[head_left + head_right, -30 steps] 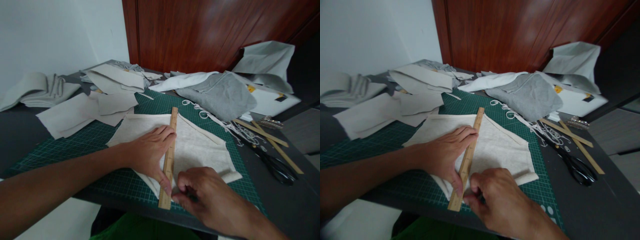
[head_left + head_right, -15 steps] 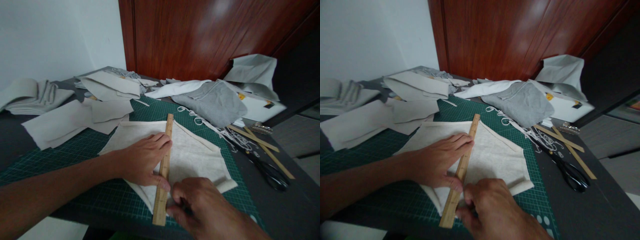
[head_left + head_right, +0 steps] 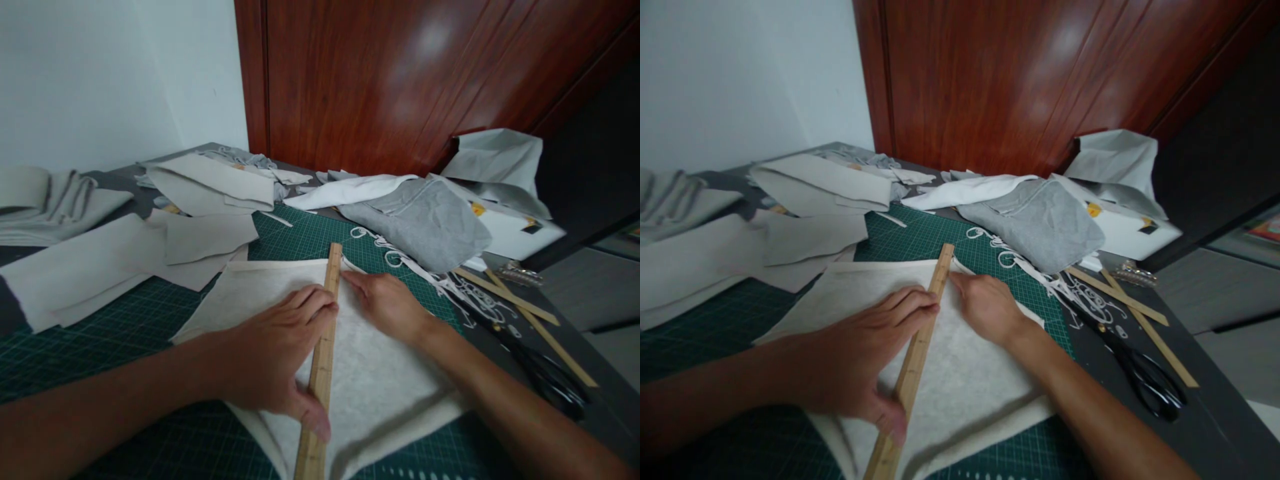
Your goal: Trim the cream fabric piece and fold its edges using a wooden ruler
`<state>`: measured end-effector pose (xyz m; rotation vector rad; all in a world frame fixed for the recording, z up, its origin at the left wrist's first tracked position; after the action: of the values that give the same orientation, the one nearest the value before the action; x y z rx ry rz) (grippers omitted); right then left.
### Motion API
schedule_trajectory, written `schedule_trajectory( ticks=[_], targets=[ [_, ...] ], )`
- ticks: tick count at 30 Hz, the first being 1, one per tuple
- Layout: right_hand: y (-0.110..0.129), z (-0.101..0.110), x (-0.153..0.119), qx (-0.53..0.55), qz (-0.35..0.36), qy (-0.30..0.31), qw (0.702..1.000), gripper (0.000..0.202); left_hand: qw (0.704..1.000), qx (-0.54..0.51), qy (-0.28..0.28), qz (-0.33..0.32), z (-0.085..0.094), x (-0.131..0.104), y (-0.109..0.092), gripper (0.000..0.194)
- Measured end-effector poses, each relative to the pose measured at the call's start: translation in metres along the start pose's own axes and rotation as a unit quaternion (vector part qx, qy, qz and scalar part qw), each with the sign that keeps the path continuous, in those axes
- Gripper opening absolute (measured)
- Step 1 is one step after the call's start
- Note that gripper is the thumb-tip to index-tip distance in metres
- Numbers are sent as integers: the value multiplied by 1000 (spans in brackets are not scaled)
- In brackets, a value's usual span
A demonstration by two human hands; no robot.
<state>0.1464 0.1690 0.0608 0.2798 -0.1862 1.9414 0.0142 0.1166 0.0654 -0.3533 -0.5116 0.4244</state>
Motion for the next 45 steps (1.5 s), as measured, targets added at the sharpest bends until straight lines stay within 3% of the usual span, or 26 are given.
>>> schedule_trajectory(
  ticks=[7,17,20,25,32,38,45],
  targets=[
    [-22,-10,23,-90,-59,-22,994,43,1000,-19,2,19,0,-1,4,115],
    [-37,-7,25,-82,-122,-94,985,36,999,-30,-4,36,2,2,7,109],
    [-35,-7,22,-62,-101,-109,987,37,999,-33,-14,31,2,2,7,109],
    [-18,-13,20,-2,2,-86,996,36,999,-42,-8,33,1,3,7,107],
    [-26,-9,31,10,-30,-101,994,37,997,-61,-10,45,2,4,10,108],
    [-24,0,27,110,-24,-145,983,29,996,-66,-9,58,3,4,12,111],
    [16,9,13,265,27,-158,951,23,997,-57,-29,47,0,2,13,107]
  ],
)
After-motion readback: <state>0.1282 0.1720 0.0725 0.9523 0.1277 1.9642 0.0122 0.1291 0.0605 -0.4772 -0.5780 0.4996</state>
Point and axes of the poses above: each hand's wrist, its own x-axis towards the middle knuckle, its own z-axis out of the back of the hand, y = z × x, the point moved 9 cm from there along x, towards the middle knuckle, and after that the axes turned 12 degrees about -y, right-handed, at the moved point
